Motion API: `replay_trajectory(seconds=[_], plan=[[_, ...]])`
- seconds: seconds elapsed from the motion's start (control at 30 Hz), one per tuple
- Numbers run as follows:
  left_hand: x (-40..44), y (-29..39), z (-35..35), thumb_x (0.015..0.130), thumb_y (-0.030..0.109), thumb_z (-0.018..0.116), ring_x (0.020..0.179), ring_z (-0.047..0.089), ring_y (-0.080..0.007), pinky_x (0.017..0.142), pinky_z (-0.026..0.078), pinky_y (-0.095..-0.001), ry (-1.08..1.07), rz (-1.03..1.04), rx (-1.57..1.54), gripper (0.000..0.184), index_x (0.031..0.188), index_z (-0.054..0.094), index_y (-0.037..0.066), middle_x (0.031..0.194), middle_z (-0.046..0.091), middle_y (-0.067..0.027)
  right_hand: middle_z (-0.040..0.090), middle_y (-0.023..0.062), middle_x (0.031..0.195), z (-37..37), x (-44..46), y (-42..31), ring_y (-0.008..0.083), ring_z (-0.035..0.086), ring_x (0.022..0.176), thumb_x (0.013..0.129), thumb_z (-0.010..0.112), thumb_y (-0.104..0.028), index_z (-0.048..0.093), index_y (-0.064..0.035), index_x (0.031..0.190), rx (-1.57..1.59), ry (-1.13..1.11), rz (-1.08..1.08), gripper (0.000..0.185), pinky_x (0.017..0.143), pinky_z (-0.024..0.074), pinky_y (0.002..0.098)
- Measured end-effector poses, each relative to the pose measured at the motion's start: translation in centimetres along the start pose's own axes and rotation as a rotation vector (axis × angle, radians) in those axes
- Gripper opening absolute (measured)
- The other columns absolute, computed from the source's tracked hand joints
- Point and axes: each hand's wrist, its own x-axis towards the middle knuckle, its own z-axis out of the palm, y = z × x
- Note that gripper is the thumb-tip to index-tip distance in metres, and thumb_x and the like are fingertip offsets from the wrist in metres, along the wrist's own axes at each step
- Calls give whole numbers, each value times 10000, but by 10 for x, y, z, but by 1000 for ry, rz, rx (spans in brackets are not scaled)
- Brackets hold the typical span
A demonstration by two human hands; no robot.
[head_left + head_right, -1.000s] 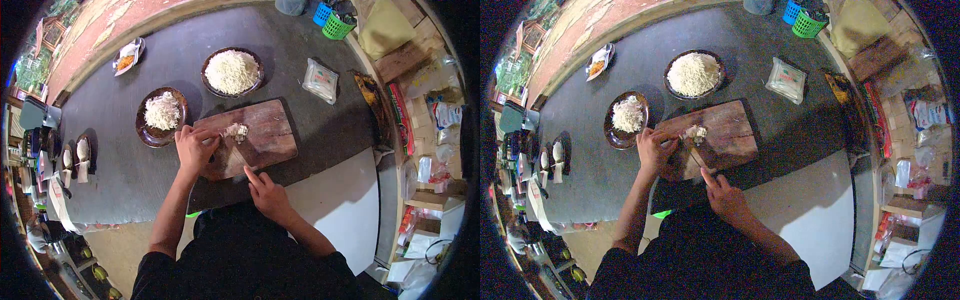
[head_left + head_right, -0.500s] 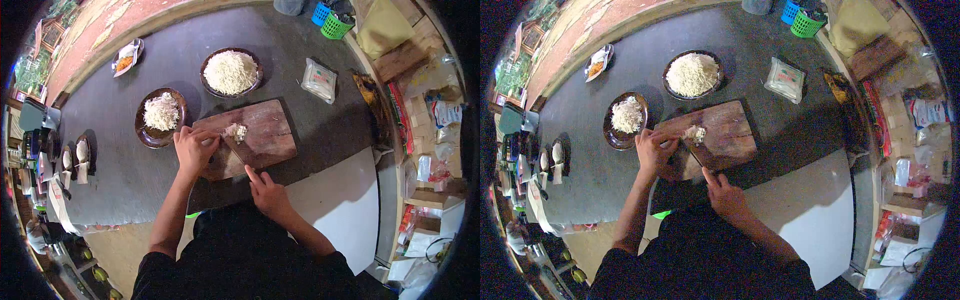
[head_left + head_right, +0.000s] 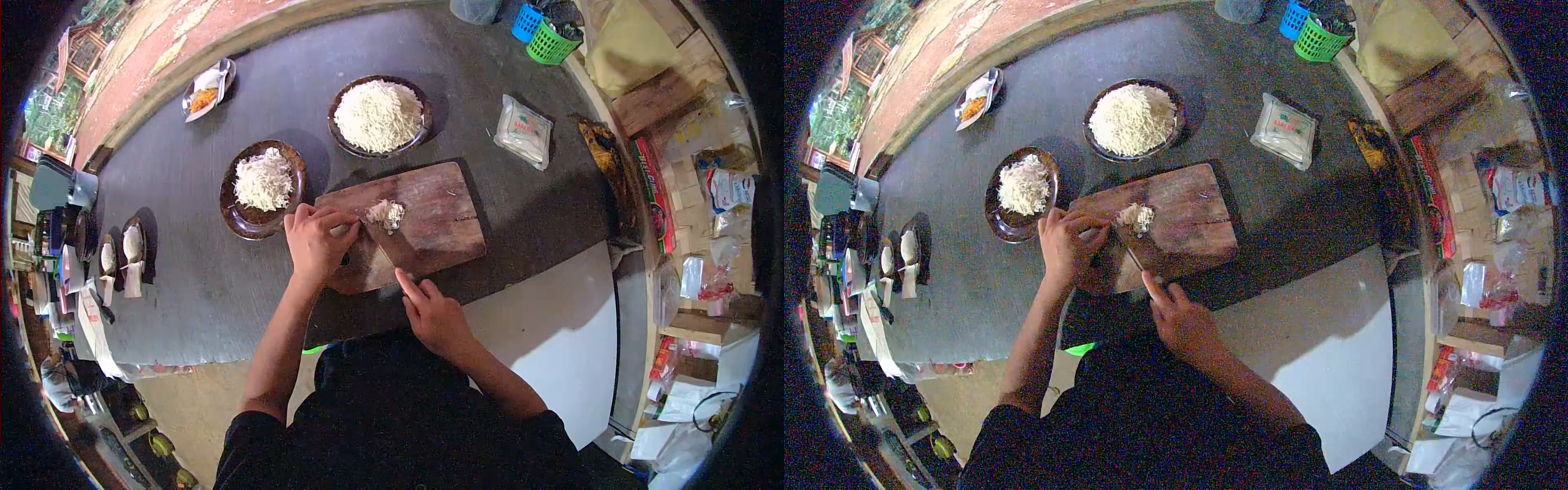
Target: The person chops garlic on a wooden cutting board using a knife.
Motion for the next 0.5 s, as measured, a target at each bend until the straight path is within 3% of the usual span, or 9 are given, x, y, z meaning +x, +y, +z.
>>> replay_trajectory(seconds=[0.1, 0.17, 0.5], plan=[[1, 0, -2, 745, 301, 821, 900, 581, -188, 841, 408, -368, -32, -21, -10, 137, 865, 812, 236, 947, 761, 91, 584, 174, 986, 2, 7, 1, 389, 661, 677, 985, 586, -225, 331, -217, 1578, 52, 37, -29, 645, 584, 582, 498], [0, -2, 0, 753, 316, 821, 900, 581, -193, 839, 405, -374, -26, -14, 3, 134, 859, 812, 235, 945, 761, 89, 574, 140, 976, -5, 8, -5, 355, 656, 731, 996, 574, -196, 391, -182, 1556, 15, 35, 1, 589, 620, 565, 461], [1, -1, -1, 770, 341, 817, 911, 579, -192, 839, 397, -377, -61, -39, -7, 141, 863, 810, 235, 954, 761, 87, 553, 114, 937, -9, -9, 1, 302, 640, 684, 994, 592, -174, 419, -176, 1544, 17, 46, -3, 576, 578, 554, 433]])
